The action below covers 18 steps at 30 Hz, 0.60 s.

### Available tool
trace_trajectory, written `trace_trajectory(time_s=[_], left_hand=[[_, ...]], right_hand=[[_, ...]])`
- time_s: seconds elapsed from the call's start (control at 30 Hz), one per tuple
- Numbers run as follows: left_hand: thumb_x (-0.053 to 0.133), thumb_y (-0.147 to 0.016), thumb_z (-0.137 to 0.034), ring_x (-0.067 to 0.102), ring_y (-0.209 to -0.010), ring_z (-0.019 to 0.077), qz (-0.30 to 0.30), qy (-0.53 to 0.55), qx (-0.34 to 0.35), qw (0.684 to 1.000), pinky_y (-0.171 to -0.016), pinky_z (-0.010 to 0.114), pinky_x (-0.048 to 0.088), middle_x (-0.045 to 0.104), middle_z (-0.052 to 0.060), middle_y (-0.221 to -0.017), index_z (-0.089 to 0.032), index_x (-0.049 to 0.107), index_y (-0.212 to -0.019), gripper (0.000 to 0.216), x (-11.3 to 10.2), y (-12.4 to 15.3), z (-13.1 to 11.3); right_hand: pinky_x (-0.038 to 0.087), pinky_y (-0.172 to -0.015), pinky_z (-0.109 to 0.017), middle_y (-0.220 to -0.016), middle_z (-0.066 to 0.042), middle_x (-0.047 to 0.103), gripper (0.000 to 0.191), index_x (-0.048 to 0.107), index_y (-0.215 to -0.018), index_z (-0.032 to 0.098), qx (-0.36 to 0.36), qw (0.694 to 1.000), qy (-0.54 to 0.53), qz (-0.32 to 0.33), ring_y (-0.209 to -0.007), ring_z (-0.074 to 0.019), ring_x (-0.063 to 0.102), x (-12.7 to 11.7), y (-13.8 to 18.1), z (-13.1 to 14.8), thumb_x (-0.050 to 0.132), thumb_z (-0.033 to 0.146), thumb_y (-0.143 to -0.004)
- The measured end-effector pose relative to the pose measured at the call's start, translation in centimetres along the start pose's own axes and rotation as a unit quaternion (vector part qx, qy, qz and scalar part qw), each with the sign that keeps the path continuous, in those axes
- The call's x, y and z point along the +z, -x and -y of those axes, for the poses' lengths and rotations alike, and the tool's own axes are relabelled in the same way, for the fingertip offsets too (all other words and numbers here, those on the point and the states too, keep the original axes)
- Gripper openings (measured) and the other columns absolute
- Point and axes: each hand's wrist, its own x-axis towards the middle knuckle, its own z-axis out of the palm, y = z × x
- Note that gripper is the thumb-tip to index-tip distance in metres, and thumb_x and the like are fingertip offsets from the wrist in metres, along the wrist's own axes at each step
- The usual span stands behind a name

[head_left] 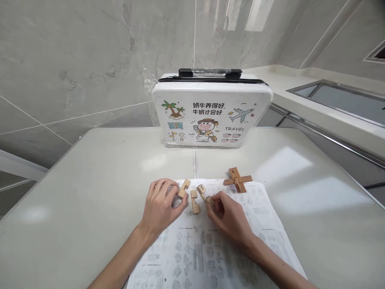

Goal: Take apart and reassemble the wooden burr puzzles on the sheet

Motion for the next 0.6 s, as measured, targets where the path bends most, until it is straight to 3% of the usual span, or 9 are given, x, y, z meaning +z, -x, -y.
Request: trace_trajectory(time_s=[0.27,0.43,0.6], left_hand=[[0.069,-0.087,-0.022,0.066,-0.108,0.0303,0.043,0.002,0.039,0.998,-0.091,0.048,0.052,0.073,0.01,-0.111,-0.021,0.057,-0.073,0.019,-0.13,0.21,-0.7],[0.071,-0.079,-0.021,0.063,-0.118,0.0344,0.088,0.038,0.055,0.994,-0.095,0.051,0.052,0.071,0.009,-0.123,-0.022,0.054,-0.068,0.02,-0.44,0.18,-0.87],[0.074,-0.071,-0.027,0.062,-0.118,0.0359,0.118,0.087,0.054,0.988,-0.096,0.053,0.052,0.068,0.01,-0.119,-0.023,0.052,-0.074,0.022,-0.8,0.12,-0.87]], right_hand=[[0.029,-0.051,-0.026,-0.066,0.003,0.059,0.015,0.043,-0.084,0.025,-0.059,0.99,0.128,-0.025,-0.049,-0.0147,0.052,0.88,0.35,-0.74,0.056,0.026,-0.093],[0.028,-0.051,-0.026,-0.067,0.003,0.061,0.014,0.045,-0.087,0.025,-0.077,0.987,0.141,-0.025,-0.05,-0.0159,0.055,0.95,0.52,-0.89,0.057,0.024,-0.092],[0.03,-0.052,-0.027,-0.068,0.002,0.063,0.013,0.048,-0.088,0.024,-0.102,0.984,0.144,-0.02,-0.051,-0.016,0.057,0.76,0.54,-0.68,0.059,0.025,-0.093]])
